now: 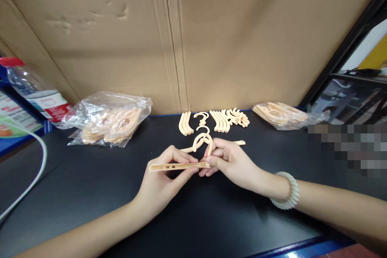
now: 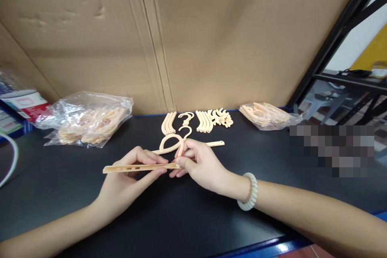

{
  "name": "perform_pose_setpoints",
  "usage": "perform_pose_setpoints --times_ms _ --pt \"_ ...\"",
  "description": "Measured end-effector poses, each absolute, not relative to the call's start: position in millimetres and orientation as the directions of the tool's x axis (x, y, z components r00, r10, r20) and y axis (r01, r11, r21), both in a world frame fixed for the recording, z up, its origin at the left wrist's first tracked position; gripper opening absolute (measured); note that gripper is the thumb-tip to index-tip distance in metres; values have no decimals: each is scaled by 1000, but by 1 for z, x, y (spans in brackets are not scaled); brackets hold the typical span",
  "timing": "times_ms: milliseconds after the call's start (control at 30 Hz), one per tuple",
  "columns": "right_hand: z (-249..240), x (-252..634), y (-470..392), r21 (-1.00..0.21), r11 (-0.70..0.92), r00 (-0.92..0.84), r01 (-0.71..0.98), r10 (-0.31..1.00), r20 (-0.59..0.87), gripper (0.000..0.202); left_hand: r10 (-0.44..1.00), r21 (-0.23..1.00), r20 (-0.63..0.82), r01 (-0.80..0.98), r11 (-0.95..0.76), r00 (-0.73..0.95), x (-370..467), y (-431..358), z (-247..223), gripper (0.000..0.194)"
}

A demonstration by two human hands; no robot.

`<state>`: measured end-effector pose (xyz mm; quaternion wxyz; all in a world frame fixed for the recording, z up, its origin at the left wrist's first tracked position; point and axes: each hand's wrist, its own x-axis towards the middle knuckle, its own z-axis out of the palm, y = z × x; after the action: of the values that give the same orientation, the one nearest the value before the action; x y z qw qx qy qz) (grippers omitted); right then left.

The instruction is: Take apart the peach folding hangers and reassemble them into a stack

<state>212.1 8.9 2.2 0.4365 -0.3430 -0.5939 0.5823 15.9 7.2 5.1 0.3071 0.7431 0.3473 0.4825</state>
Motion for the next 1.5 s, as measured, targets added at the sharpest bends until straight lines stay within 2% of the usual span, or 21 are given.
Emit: perform_pose_setpoints --times_ms 333,567,800,967,1100,1300,1500 --pt "4 208 3 -984 151 -332 -98 927 175 11 838 824 492 184 -536 237 19 3 7 16" --pt "5 207 0 -982 172 -318 -79 929 188 13 877 876 431 136 -463 212 23 1 8 15" --pt "7 206 -2 -984 160 -296 -84 938 178 18 918 929 341 75 -362 204 23 1 8 17" --pt "8 206 -2 -982 145 -300 -117 938 174 27 932 935 322 98 -340 166 24 -2 11 12" --pt "8 208 0 -974 63 -364 -219 920 142 31 963 964 246 74 -255 106 24 -1 14 18" --pt "6 209 5 -968 192 -295 -160 927 233 29 984 988 151 -34 -149 99 25 3 11 25" --pt "1 201 4 -981 98 -378 -168 912 157 29 975 995 19 -103 4 220 29 -5 14 32"
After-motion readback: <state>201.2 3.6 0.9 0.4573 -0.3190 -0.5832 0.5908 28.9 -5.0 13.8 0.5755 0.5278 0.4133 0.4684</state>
